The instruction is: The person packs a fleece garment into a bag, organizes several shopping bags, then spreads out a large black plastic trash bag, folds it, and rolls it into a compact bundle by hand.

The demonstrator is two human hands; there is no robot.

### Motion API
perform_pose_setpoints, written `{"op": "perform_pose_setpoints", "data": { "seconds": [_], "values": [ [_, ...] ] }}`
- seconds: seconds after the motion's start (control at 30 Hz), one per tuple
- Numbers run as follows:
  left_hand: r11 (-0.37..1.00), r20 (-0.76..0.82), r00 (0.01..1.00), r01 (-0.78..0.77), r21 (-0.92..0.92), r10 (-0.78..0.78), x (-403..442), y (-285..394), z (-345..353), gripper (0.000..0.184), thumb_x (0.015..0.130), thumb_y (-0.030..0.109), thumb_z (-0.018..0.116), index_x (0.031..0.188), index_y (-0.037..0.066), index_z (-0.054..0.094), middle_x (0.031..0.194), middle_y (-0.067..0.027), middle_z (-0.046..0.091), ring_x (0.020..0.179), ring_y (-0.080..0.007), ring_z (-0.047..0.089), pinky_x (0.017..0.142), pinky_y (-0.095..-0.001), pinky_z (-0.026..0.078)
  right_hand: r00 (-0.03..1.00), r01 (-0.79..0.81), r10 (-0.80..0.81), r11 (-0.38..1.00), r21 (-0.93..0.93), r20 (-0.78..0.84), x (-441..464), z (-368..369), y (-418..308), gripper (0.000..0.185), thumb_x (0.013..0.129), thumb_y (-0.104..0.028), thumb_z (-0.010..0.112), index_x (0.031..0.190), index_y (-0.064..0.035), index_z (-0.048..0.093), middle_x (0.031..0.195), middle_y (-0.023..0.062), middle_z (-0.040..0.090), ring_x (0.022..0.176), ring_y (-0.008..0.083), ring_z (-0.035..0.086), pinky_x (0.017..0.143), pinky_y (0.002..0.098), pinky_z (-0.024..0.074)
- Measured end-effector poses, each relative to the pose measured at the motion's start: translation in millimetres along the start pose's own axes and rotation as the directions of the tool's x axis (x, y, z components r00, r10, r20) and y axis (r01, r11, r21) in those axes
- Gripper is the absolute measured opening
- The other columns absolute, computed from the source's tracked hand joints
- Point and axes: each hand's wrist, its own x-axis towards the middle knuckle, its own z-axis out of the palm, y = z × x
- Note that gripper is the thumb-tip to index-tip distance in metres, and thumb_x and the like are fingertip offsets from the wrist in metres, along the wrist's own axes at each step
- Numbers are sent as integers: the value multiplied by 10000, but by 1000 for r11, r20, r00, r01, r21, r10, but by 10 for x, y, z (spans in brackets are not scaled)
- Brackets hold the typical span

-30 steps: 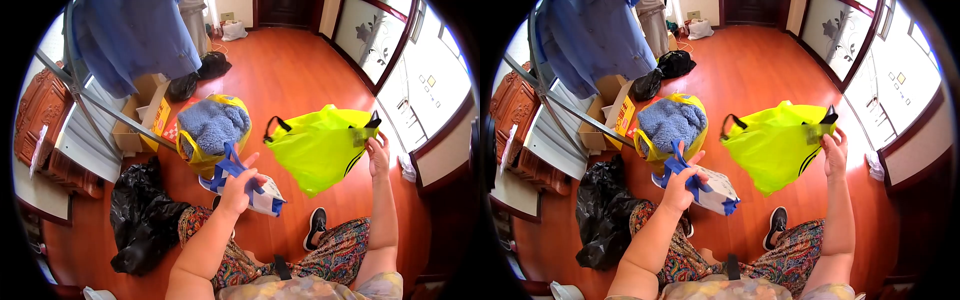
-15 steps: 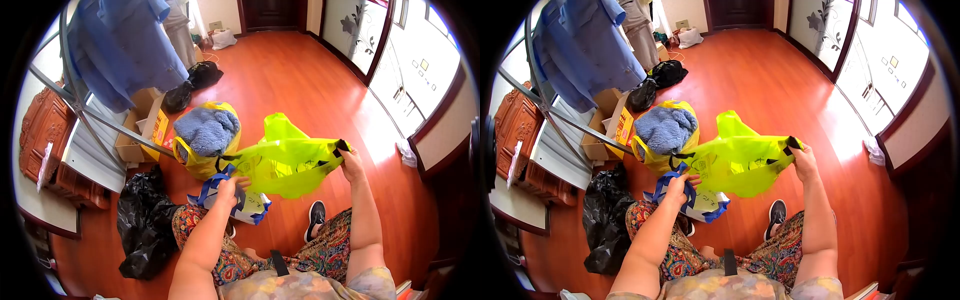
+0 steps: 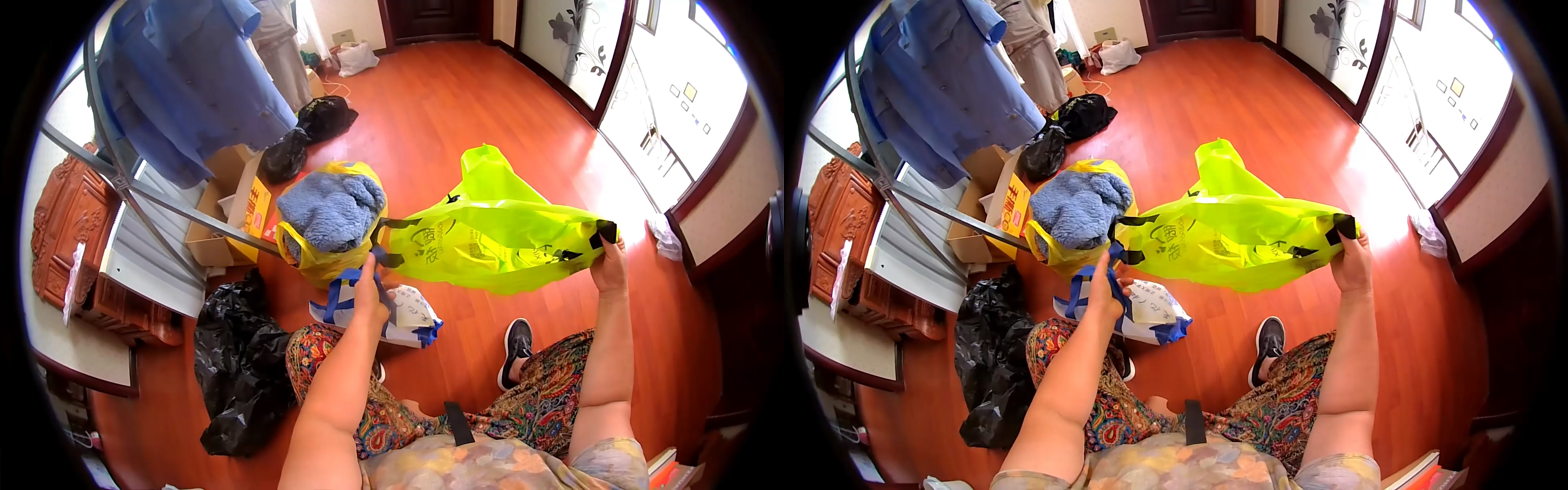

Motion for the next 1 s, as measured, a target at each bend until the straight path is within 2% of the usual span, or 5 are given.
{"op": "perform_pose_setpoints", "data": {
  "seconds": [0.27, 0.4, 0.5, 0.67, 1.0],
  "values": [
    [998, 7, 998, 65, 27, -65, -2, 35, 181, 545, 633, 636, 519, 915, 173, 461, 852, -18, 492, 556, -166, 496, 379, -203, 312, 1000, 26, -28, 995, 91, 12, -73, -358, -92, 130, 786, -71, 505, 896, -39, 567, 911, 54, 578, 848, 157, 536, 756, 288, 421],
    [991, 336, 933, 113, 72, -131, 38, -26, 256, 639, 629, 623, 541, 1056, 160, 433, 1016, -52, 528, 674, -185, 533, 461, -262, 343, 996, 8, -17, 995, 102, 86, -153, -356, -176, 165, 761, -89, 541, 913, -25, 558, 931, 74, 572, 884, 178, 525, 788, 304, 406],
    [980, 348, 918, 154, 126, -189, 76, -60, 339, 677, 671, 639, 470, 1154, 170, 392, 1028, -58, 517, 763, -191, 537, 583, -276, 340, 919, -7, 30, 998, -60, 393, -130, -260, -222, 217, 770, -136, 530, 930, 9, 552, 805, 64, 496, 767, 163, 469, 665, 269, 380],
    [960, 334, 905, 208, 189, -262, -26, -199, 495, 666, 676, 647, 450, 1127, 158, 430, 1065, -61, 513, 869, -220, 535, 588, -273, 305, 898, -74, 121, 989, -127, 422, -270, 22, -266, 166, 715, -108, 581, 837, 0, 615, 796, 61, 474, 708, 145, 455, 612, 231, 367],
    [855, 76, 901, 375, 358, -427, 133, -568, 530, 471, 680, 489, 586, 990, 142, 515, 786, -36, 526, 622, -230, 557, 400, -251, 326, 768, -32, 241, 940, -340, 593, -359, 330, -331, 131, 706, -44, 575, 825, -26, 628, 777, 47, 476, 688, 118, 442, 590, 210, 359]
  ]
}}
